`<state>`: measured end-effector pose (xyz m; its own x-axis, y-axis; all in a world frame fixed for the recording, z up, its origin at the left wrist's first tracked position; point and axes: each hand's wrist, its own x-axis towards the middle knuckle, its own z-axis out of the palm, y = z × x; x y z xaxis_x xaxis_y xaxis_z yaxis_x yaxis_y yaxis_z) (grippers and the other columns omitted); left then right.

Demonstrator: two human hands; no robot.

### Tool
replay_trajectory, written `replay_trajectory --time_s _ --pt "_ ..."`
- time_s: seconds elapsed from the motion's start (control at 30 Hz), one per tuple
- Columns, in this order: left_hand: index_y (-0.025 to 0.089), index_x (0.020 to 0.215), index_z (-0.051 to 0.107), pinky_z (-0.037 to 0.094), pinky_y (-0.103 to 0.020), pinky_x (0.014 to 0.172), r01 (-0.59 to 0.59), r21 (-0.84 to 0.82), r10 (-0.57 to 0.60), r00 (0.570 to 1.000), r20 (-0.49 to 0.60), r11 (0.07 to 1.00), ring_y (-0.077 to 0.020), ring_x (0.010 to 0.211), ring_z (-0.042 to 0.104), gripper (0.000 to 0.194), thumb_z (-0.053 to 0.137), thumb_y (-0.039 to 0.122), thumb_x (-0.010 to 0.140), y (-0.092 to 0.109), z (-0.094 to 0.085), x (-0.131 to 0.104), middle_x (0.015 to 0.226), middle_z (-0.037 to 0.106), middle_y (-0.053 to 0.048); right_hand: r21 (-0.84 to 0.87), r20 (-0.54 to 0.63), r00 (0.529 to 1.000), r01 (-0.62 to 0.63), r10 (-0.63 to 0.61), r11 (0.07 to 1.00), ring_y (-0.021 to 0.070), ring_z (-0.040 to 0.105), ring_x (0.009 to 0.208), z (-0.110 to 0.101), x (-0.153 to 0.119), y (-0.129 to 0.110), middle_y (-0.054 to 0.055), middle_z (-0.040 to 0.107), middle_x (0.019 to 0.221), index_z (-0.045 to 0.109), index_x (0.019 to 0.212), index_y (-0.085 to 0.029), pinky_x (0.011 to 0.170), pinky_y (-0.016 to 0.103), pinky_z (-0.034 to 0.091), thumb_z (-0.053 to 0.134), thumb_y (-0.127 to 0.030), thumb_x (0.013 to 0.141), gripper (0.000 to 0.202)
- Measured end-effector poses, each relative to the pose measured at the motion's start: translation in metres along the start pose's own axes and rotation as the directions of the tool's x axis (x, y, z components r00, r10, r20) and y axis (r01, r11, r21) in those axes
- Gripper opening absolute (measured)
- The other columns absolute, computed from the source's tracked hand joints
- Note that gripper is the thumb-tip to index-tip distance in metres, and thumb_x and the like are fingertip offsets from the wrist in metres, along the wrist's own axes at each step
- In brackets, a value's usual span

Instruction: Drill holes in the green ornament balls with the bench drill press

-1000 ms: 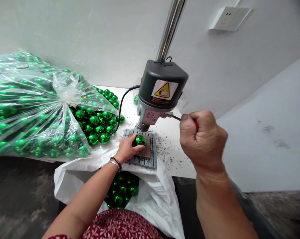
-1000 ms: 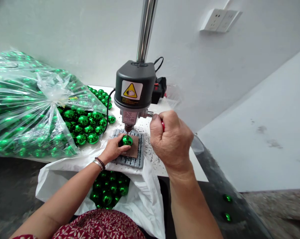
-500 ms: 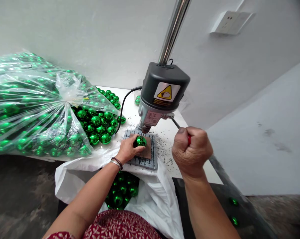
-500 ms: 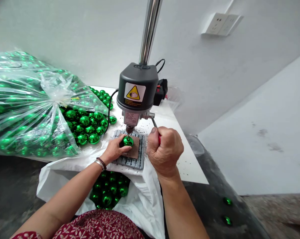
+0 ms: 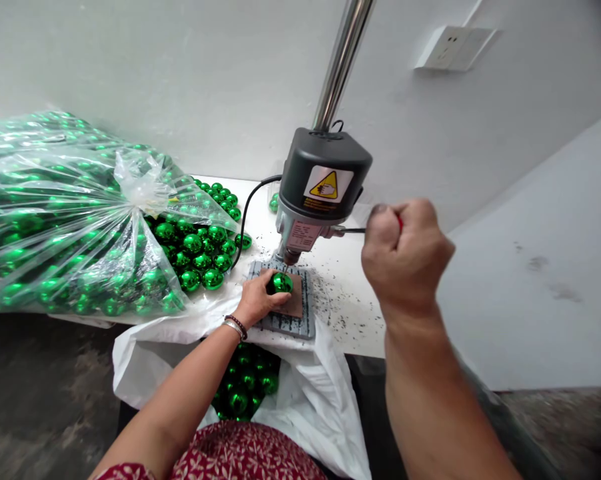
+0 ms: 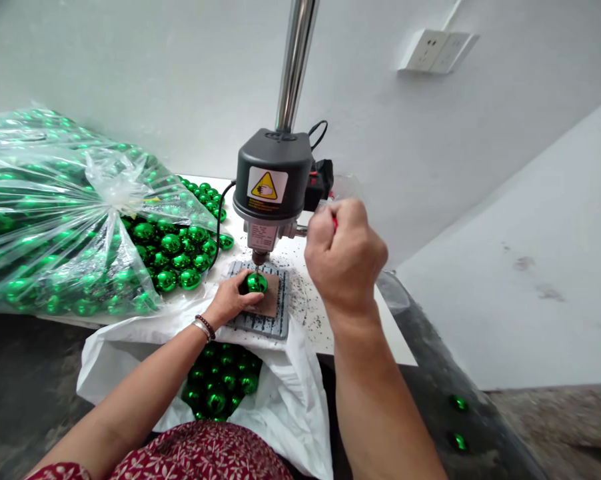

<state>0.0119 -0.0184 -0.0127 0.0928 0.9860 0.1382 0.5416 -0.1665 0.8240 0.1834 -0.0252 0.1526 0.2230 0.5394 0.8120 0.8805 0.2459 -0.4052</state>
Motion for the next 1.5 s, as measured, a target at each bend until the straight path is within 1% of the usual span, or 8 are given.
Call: replay_trajectory --time_s 0.23,0.63,1.0,1.07,1.13,1.23,1.37,1.5 --pt "0.021 0.11 0.063 0.049 -0.029 0.078 -0.073 -0.104 0.072 0.997 -0.017 0.992 -0.0182 0.084 0.063 0.041 0.073 0.031 0.073 0.004 -0.008 -0.022 0.092 0.069 0.0 -0.057 0.191 0.967 -0.162 0.17 0.985 0.0079 0.028 0.061 -0.001 0.046 -0.018 -0.001 0.044 0.065 0.04 0.071 -0.019 0.067 0.027 0.027 0.046 -0.029 0.087 0.019" --pt "0.021 0.119 0.059 0.048 -0.036 0.099 -0.02 -0.219 0.035 0.997 0.064 0.975 -0.0222 0.106 0.062 0.05 0.073 0.03 0.073 0.015 -0.057 -0.087 0.114 0.069 -0.006 -0.018 0.039 0.991 -0.131 0.131 0.991 0.0058 0.029 0.059 0.01 0.043 -0.017 -0.002 0.042 0.061 0.034 0.065 -0.02 0.063 0.027 0.028 0.046 -0.017 0.08 0.02" --pt "0.021 0.126 0.058 0.052 -0.035 0.092 0.162 -0.488 -0.069 0.977 0.203 0.858 -0.0224 0.103 0.063 0.055 0.068 0.043 0.077 0.01 -0.065 -0.101 0.115 0.067 -0.007 -0.007 0.062 0.981 -0.186 0.186 0.983 0.0057 0.031 0.06 0.008 0.042 -0.025 -0.002 0.043 0.065 0.033 0.064 -0.02 0.066 0.028 0.029 0.047 -0.014 0.08 0.022" --pt "0.021 0.129 0.059 0.053 -0.036 0.089 0.175 -0.408 -0.051 0.953 0.298 0.896 -0.0224 0.101 0.064 0.056 0.067 0.046 0.079 0.006 -0.071 -0.102 0.116 0.068 -0.008 0.014 0.064 0.98 -0.188 0.186 0.982 0.0056 0.031 0.06 0.007 0.042 -0.024 -0.002 0.043 0.064 0.034 0.064 -0.02 0.065 0.028 0.03 0.048 -0.015 0.079 0.021" --pt "0.021 0.134 0.057 0.054 -0.036 0.086 0.135 -0.24 -0.062 0.955 0.29 0.961 -0.0223 0.096 0.065 0.061 0.068 0.048 0.08 -0.002 -0.077 -0.102 0.118 0.068 -0.01 0.03 0.056 0.982 -0.183 0.181 0.983 0.0055 0.032 0.059 0.008 0.042 -0.023 -0.003 0.043 0.063 0.036 0.065 -0.019 0.065 0.028 0.03 0.049 -0.016 0.079 0.02" --pt "0.02 0.134 0.056 0.053 -0.04 0.088 0.058 0.109 -0.061 0.998 0.02 0.992 -0.023 0.095 0.065 0.054 0.064 0.043 0.085 -0.016 -0.085 -0.092 0.124 0.066 -0.014 -0.006 0.032 0.985 -0.169 0.169 0.986 0.0054 0.032 0.058 0.01 0.041 -0.019 -0.002 0.043 0.062 0.039 0.065 -0.019 0.063 0.028 0.031 0.05 -0.017 0.079 0.018" --pt "0.018 0.126 0.06 0.046 -0.045 0.097 0.139 0.56 -0.012 0.974 -0.225 0.817 -0.029 0.109 0.061 0.038 0.056 0.023 0.088 -0.025 -0.096 -0.064 0.126 0.065 -0.016 -0.027 -0.002 0.996 -0.089 0.089 0.996 0.0058 0.034 0.058 0.014 0.04 -0.012 0.001 0.049 0.065 0.048 0.067 -0.017 0.062 0.028 0.031 0.047 -0.024 0.083 0.017" --pt "0.02 0.124 0.06 0.042 -0.047 0.091 0.176 0.757 -0.073 0.983 -0.168 0.629 -0.0341 0.109 0.057 0.044 0.06 0.018 0.08 -0.029 -0.103 -0.036 0.12 0.067 -0.015 -0.011 -0.006 0.997 -0.083 0.083 0.996 0.0056 0.037 0.058 0.014 0.04 -0.011 0.001 0.053 0.067 0.05 0.069 -0.015 0.062 0.027 0.033 0.048 -0.023 0.083 0.016"
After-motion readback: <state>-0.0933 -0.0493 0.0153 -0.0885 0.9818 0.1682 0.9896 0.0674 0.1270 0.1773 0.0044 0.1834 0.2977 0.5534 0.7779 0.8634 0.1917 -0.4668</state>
